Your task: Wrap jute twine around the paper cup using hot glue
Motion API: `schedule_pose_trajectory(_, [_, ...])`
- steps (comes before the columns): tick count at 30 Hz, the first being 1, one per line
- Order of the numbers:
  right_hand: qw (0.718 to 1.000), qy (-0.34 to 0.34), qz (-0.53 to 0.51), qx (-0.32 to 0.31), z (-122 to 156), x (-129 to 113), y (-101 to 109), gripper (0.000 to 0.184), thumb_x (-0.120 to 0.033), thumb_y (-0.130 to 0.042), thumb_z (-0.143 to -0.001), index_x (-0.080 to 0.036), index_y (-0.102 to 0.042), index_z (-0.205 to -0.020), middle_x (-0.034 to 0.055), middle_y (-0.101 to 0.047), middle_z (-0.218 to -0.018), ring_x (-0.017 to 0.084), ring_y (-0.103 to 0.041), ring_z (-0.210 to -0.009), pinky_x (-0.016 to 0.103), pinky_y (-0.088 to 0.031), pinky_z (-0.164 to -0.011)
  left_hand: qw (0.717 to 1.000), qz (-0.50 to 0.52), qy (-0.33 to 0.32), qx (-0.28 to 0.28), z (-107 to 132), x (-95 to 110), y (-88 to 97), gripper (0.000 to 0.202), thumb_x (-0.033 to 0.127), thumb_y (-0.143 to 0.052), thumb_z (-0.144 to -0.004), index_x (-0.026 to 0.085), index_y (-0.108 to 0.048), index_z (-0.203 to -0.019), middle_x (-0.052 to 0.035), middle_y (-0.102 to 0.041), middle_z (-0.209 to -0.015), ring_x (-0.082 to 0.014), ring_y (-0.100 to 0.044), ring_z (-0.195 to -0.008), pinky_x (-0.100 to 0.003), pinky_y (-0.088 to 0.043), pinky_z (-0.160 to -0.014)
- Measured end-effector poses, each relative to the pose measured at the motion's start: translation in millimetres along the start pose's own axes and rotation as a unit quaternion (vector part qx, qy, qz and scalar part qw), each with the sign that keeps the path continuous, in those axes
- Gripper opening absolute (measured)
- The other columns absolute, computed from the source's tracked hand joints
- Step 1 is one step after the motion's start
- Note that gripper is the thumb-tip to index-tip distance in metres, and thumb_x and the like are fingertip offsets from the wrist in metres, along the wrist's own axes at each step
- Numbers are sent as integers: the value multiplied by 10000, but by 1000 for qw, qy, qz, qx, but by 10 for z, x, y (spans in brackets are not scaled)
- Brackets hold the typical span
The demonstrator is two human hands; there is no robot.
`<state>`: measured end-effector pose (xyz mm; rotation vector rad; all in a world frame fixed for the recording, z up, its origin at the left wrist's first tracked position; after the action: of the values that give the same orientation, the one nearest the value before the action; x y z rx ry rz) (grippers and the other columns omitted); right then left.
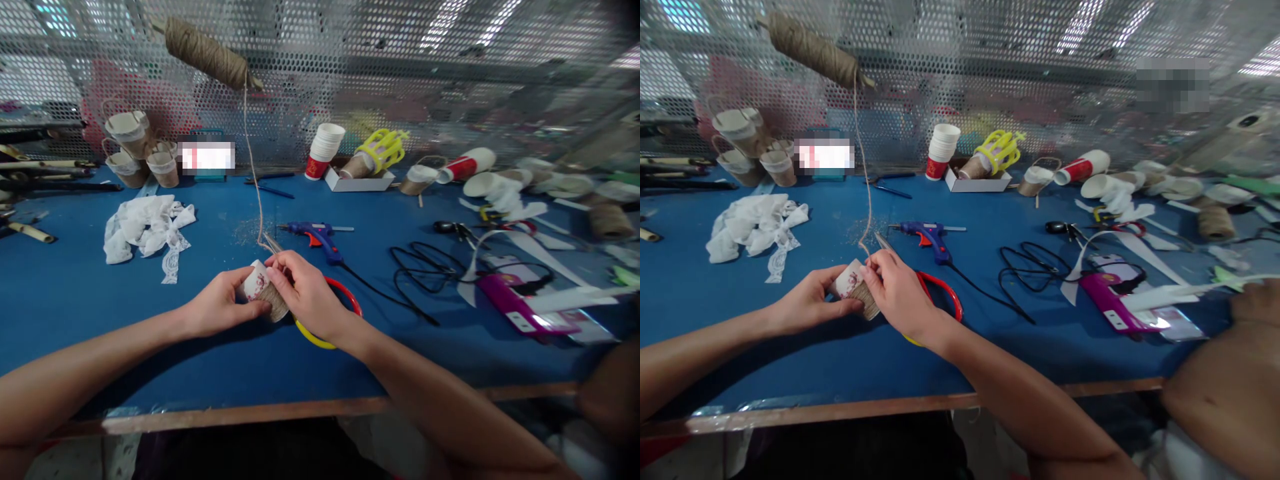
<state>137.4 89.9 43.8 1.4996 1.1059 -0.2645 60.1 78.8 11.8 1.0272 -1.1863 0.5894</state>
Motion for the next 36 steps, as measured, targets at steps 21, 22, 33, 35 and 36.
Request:
schedule_pose_trajectory(21, [985, 87, 150, 12, 44, -160, -70, 184, -287, -284, -880, -178, -421, -825, 127, -538, -899, 205, -550, -827, 363, -464, -684, 998, 59, 16, -19, -20, -25, 8, 180, 306, -508, -745, 133, -555, -760, -40, -580, -738, -150, -510, -667, -283, -413, -655])
schedule_pose_trajectory(22, [985, 86, 150, 12, 43, -160, -70, 181, -284, -288, -878, -178, -426, -829, 127, -540, -901, 206, -549, -828, 364, -463, -686, 998, 60, 15, -25, -19, -17, 5, 178, 302, -508, -748, 133, -561, -760, -41, -584, -738, -151, -513, -670, -282, -414, -655])
schedule_pose_trajectory(33, [983, -38, 153, 95, -202, 224, 563, 205, -357, -379, -860, -181, -479, -829, 70, -588, -804, 175, -561, -732, 313, -430, -667, 999, 44, -16, 8, -56, -93, 108, 196, 303, -524, -772, 128, -591, -828, -73, -613, -812, -177, -539, -736, -302, -415, -712])
schedule_pose_trajectory(35, [963, -98, 230, 100, -282, 455, 755, 202, -345, -417, -838, -168, -507, -805, 98, -591, -827, 199, -563, -742, 340, -420, -682, 999, 23, -20, 12, -64, -102, 135, 210, 300, -519, -777, 122, -598, -855, -80, -616, -825, -185, -534, -749, -311, -407, -722])
schedule_pose_trajectory(36, [949, -135, 273, 82, -313, 601, 804, 195, -335, -441, -819, -164, -520, -769, 113, -589, -814, 220, -559, -746, 359, -413, -675, 1000, 7, -22, 17, -67, -106, 155, 212, 297, -517, -778, 120, -603, -858, -78, -616, -819, -186, -530, -746, -313, -402, -720])
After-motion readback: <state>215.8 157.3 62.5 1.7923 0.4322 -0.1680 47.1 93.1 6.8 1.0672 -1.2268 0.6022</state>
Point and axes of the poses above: each hand's wrist, its own z-axis away from the middle knuckle, its own y-axis out of the back of the hand, x = y × z, the point moved 10 cm from there along -z, towards the middle knuckle
